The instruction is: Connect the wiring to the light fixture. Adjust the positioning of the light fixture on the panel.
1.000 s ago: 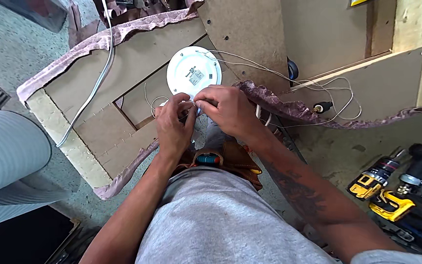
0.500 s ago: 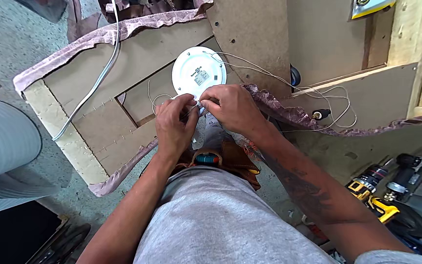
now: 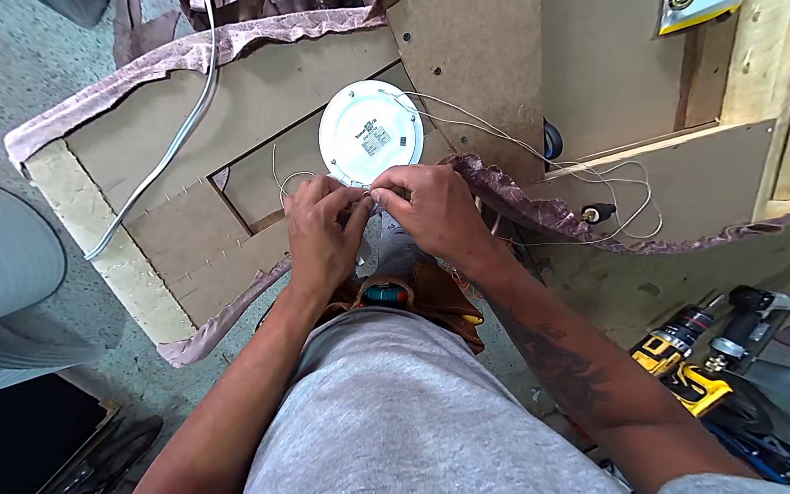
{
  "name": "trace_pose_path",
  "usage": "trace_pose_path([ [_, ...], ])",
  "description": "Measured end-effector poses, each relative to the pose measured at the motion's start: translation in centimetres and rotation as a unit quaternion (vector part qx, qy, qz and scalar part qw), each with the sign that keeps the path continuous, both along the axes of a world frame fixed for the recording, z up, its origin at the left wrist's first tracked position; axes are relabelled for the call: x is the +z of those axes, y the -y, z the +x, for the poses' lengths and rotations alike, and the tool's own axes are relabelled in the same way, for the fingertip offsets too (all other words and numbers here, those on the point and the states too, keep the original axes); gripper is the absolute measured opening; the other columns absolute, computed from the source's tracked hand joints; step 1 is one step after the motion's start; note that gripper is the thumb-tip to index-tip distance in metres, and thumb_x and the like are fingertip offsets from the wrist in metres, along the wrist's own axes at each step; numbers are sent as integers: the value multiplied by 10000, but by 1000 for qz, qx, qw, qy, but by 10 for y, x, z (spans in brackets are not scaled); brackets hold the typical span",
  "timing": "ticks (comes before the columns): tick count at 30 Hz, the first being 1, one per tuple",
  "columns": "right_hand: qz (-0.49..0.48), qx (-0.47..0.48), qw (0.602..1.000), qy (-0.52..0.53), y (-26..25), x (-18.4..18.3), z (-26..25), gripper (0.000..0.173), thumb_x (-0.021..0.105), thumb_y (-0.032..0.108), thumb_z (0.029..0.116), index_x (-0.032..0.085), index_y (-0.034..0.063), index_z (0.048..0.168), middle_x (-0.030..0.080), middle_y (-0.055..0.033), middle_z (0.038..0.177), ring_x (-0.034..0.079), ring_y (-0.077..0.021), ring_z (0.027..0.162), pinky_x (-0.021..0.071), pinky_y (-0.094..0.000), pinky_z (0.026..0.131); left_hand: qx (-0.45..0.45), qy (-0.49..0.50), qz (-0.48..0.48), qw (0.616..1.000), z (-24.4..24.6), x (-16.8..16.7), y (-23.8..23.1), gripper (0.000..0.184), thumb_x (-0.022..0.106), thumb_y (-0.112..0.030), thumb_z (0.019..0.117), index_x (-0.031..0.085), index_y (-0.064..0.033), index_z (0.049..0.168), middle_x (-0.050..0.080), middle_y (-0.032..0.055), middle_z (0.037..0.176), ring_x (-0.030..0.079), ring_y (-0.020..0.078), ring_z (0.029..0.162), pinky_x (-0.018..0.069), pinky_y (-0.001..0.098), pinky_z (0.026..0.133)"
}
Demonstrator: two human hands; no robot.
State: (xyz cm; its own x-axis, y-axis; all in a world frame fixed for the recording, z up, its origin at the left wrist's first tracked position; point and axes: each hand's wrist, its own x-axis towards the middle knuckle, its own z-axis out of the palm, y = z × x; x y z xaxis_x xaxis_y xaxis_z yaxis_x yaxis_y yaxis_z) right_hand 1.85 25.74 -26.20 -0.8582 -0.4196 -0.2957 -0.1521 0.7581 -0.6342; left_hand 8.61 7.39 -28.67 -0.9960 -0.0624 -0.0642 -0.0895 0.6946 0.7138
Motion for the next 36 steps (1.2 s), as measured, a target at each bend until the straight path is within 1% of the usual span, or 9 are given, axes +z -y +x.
trace_pose_path([
  [5, 79, 1, 997, -10, 14, 3, -3, 199, 611, 381, 997, 755, 267, 921, 679, 72, 742, 655, -119, 702, 513, -426, 622, 0, 53, 26, 998, -3, 6, 9, 167, 685, -384, 984, 778, -257, 1036, 674, -89, 972, 614, 61, 900, 490, 379, 877],
  [10, 135, 9, 991, -13, 23, 6, -7, 213, 615, 389, 976, 744, 258, 867, 656, 56, 698, 646, -142, 674, 482, -438, 577, 28, 92, 61, 994, -11, 9, 14, 185, 705, -408, 967, 775, -237, 963, 672, -101, 886, 628, -4, 742, 560, 230, 669],
  [16, 147, -2, 989, -12, 29, 4, -7, 206, 612, 366, 959, 747, 258, 847, 680, 61, 702, 664, -140, 670, 494, -444, 573, 80, 104, 46, 990, -22, 4, 8, 234, 676, -458, 961, 765, -251, 899, 679, -118, 820, 630, 15, 725, 542, 304, 673],
  [19, 150, -10, 989, -4, 29, 3, -6, 213, 602, 349, 962, 739, 245, 837, 683, 57, 702, 667, -146, 673, 496, -450, 578, 97, 74, 8, 993, -23, -3, 0, 249, 679, -480, 949, 761, -269, 845, 647, -133, 765, 593, 33, 716, 479, 382, 759],
  [21, 144, -15, 989, -5, 28, 2, -4, 226, 599, 342, 967, 722, 230, 815, 669, 51, 692, 659, -150, 670, 489, -449, 575, 102, 66, 5, 993, -24, -4, -3, 240, 693, -479, 940, 762, -276, 832, 640, -140, 751, 586, 21, 700, 478, 364, 747],
  [24, 133, -23, 991, 0, 27, 0, -3, 224, 598, 348, 972, 727, 236, 828, 679, 59, 705, 666, -139, 683, 503, -445, 591, 102, 91, 29, 990, -26, 0, -1, 240, 684, -474, 953, 774, -270, 866, 687, -142, 787, 624, -5, 694, 532, 303, 663],
  [31, 109, -33, 993, 14, 26, 0, -3, 199, 614, 366, 975, 754, 249, 894, 677, 65, 708, 658, -122, 672, 509, -420, 591, 43, 138, 97, 985, -27, 11, 17, 193, 671, -389, 985, 786, -233, 981, 738, -110, 860, 685, -4, 768, 595, 261, 707],
  [33, 106, -37, 994, 15, 25, -2, -3, 197, 624, 373, 969, 751, 250, 883, 676, 68, 703, 659, -119, 664, 510, -421, 576, 46, 144, 82, 985, -27, 9, 20, 191, 687, -409, 971, 784, -244, 982, 737, -115, 868, 684, -2, 775, 593, 269, 719],
  [36, 109, -39, 993, 21, 25, -1, -3, 197, 624, 375, 965, 746, 253, 869, 681, 71, 705, 663, -119, 668, 509, -423, 575, 69, 133, 58, 987, -27, 8, 19, 178, 735, -416, 934, 779, -244, 949, 719, -114, 836, 658, 3, 722, 572, 270, 673],
])
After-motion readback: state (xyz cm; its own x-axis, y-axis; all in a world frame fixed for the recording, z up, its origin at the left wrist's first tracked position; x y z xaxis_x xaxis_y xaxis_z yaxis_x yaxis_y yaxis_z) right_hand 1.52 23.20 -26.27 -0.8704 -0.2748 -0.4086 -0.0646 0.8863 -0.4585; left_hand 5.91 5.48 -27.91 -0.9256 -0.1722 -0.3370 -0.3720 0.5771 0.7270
